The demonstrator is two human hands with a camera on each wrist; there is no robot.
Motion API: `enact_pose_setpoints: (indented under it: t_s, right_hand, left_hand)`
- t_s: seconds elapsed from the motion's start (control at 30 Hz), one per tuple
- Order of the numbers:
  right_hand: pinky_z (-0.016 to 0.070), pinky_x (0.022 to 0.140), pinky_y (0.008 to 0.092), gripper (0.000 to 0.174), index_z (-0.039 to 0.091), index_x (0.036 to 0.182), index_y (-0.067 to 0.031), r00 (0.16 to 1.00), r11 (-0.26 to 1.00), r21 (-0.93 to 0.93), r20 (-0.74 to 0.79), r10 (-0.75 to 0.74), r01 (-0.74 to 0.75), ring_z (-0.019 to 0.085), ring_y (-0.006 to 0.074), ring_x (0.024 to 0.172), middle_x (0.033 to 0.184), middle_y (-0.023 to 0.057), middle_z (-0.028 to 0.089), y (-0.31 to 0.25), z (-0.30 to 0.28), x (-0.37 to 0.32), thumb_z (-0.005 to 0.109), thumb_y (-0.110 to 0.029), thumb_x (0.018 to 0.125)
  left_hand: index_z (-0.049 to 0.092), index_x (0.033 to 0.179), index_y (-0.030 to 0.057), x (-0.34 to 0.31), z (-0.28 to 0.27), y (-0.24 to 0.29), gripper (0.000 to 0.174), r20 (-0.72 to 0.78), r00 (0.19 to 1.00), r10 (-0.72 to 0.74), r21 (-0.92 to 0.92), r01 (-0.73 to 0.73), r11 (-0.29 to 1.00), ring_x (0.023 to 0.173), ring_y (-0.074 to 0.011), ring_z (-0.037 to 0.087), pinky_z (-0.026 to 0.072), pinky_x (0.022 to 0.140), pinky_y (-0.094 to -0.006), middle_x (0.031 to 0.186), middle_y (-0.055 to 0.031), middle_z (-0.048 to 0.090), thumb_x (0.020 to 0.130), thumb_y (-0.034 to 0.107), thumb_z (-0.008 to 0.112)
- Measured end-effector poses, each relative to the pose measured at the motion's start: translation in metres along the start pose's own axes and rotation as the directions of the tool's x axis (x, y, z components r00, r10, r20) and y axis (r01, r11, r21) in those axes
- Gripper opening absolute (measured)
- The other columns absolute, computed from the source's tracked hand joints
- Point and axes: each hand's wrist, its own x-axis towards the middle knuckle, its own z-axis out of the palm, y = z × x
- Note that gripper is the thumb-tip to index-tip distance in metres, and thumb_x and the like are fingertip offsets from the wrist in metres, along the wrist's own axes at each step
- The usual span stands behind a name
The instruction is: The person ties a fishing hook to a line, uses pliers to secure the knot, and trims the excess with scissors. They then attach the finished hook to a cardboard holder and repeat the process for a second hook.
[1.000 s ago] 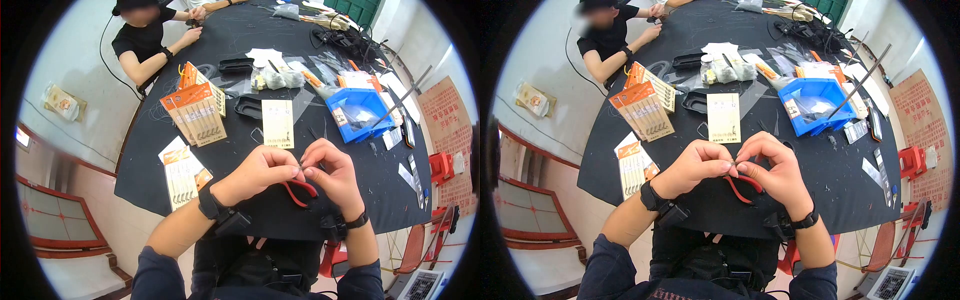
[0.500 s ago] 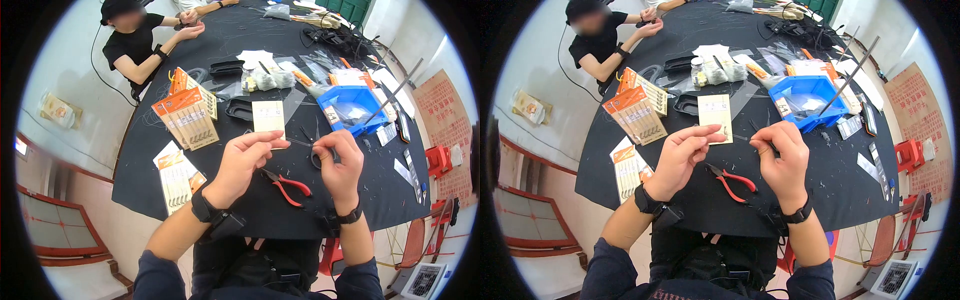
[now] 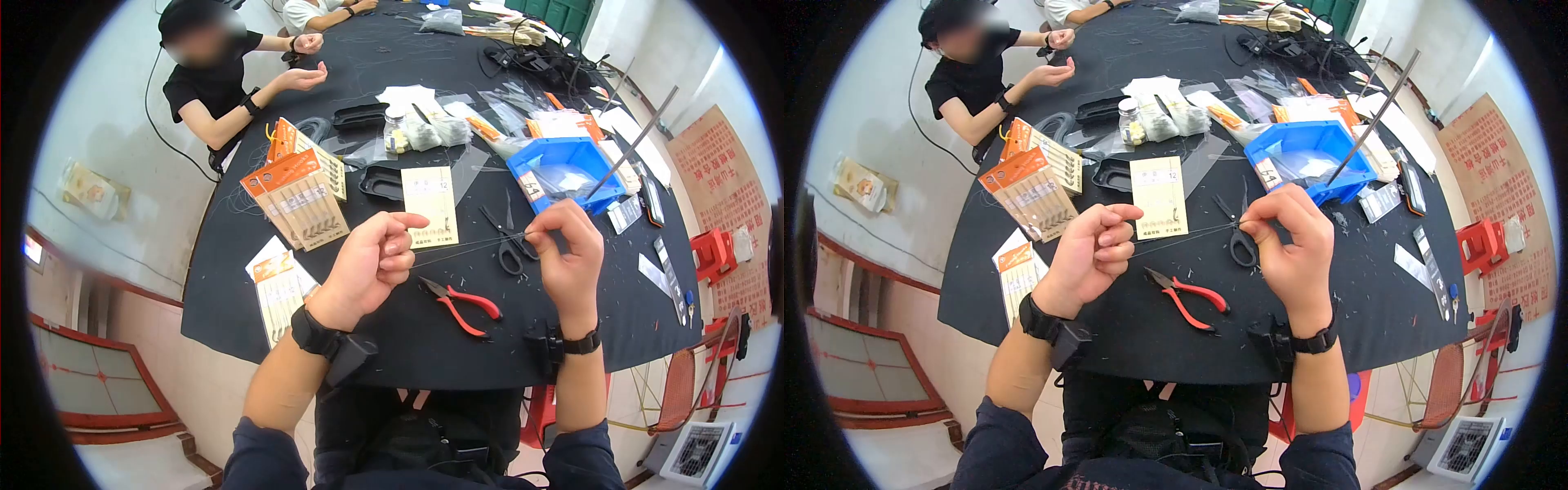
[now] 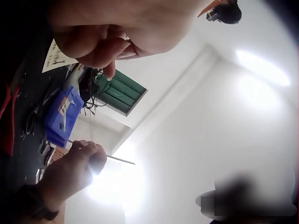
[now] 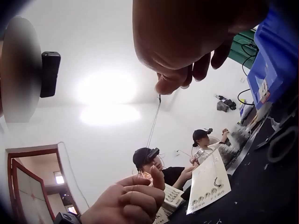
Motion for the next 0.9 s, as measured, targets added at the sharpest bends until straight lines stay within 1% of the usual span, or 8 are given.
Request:
enact_pose_setpoints:
  t_s: [0.1,0.2,0.3,0.33,0.43,0.57,0.7,0.9]
  right_hand:
    - [0.0454,0.063,0.0280,0.014,0.063,0.075,-0.0012,1.000,0.999,0.043,0.013,-0.024,0.023,0.060,0.0186,0.068,0.074,0.0063,0.062,0.000,-0.001,-0.001,0.072,0.007,0.069]
    - [0.0456,0.063,0.0281,0.014,0.064,0.075,-0.0017,0.997,0.995,0.086,0.061,-0.052,0.047,0.060,0.0186,0.068,0.074,0.0060,0.063,-0.003,0.001,-0.002,0.074,0.005,0.068]
    - [0.0451,0.063,0.0287,0.015,0.065,0.075,-0.0039,0.991,0.994,0.105,0.125,-0.050,0.037,0.058,0.0190,0.069,0.074,0.0050,0.062,-0.007,0.004,-0.004,0.077,0.001,0.068]
    - [0.0447,0.063,0.0289,0.014,0.066,0.075,-0.0046,0.988,0.994,0.102,0.144,-0.048,0.034,0.058,0.0191,0.069,0.073,0.0048,0.062,-0.008,0.006,-0.005,0.077,0.000,0.068]
    - [0.0421,0.065,0.0305,0.015,0.067,0.075,-0.0080,0.979,0.996,0.082,0.195,-0.052,0.037,0.057,0.0201,0.069,0.072,0.0032,0.061,-0.011,0.011,-0.006,0.079,-0.004,0.067]
    - [0.0408,0.067,0.0315,0.015,0.067,0.075,-0.0091,0.969,0.995,0.083,0.237,-0.065,0.046,0.056,0.0208,0.069,0.073,0.0022,0.062,-0.012,0.016,-0.007,0.079,-0.005,0.067]
    - [0.0403,0.066,0.0319,0.015,0.067,0.076,-0.0093,0.964,0.995,0.091,0.259,-0.060,0.037,0.057,0.0210,0.070,0.073,0.0022,0.062,-0.014,0.017,-0.007,0.079,-0.006,0.067]
    - [0.0399,0.067,0.0316,0.015,0.067,0.076,-0.0089,0.955,0.988,0.155,0.294,-0.041,-0.006,0.058,0.0197,0.068,0.072,0.0020,0.062,-0.013,0.020,-0.008,0.079,-0.006,0.067]
  left_hand:
    - [0.062,0.109,-0.0004,0.001,0.002,0.000,0.027,0.077,0.981,0.176,0.392,-0.193,0.900,0.055,-0.0024,0.041,0.0294,0.049,-0.0169,0.065,0.0060,0.047,0.091,0.012,0.046]
    - [0.063,0.112,-0.0005,-0.001,0.014,-0.006,0.027,0.046,0.944,0.327,0.619,-0.284,0.732,0.070,-0.0052,0.054,0.0398,0.061,-0.0178,0.078,0.0011,0.060,0.093,0.013,0.050]
    - [0.065,0.113,0.0005,0.007,0.009,-0.015,0.026,0.200,0.865,0.461,0.714,-0.451,0.536,0.092,-0.0096,0.060,0.0444,0.077,-0.0199,0.103,-0.0055,0.064,0.094,0.017,0.056]
    - [0.067,0.111,0.0033,0.004,0.006,-0.011,0.024,0.258,0.856,0.448,0.826,-0.436,0.357,0.104,-0.0133,0.059,0.0461,0.083,-0.0237,0.119,-0.0075,0.059,0.093,0.018,0.061]
    - [0.069,0.111,0.0071,-0.002,0.010,-0.006,0.023,0.461,0.772,0.438,0.814,-0.564,0.139,0.111,-0.0155,0.056,0.0453,0.089,-0.0273,0.126,-0.0067,0.056,0.091,0.016,0.063]
    - [0.074,0.101,0.0064,-0.001,0.014,-0.011,0.018,0.512,0.792,0.332,0.765,-0.596,0.243,0.110,-0.0168,0.056,0.0436,0.094,-0.0304,0.115,-0.0071,0.063,0.088,0.018,0.069]
    - [0.074,0.095,0.0068,0.001,0.014,-0.017,0.014,0.482,0.837,0.259,0.722,-0.547,0.424,0.096,-0.0146,0.060,0.0457,0.081,-0.0284,0.102,-0.0049,0.067,0.088,0.018,0.071]
    - [0.072,0.090,0.0069,-0.003,0.017,-0.016,0.011,0.428,0.883,0.194,0.722,-0.463,0.514,0.080,-0.0058,0.055,0.0357,0.063,-0.0218,0.096,-0.0006,0.066,0.089,0.018,0.070]
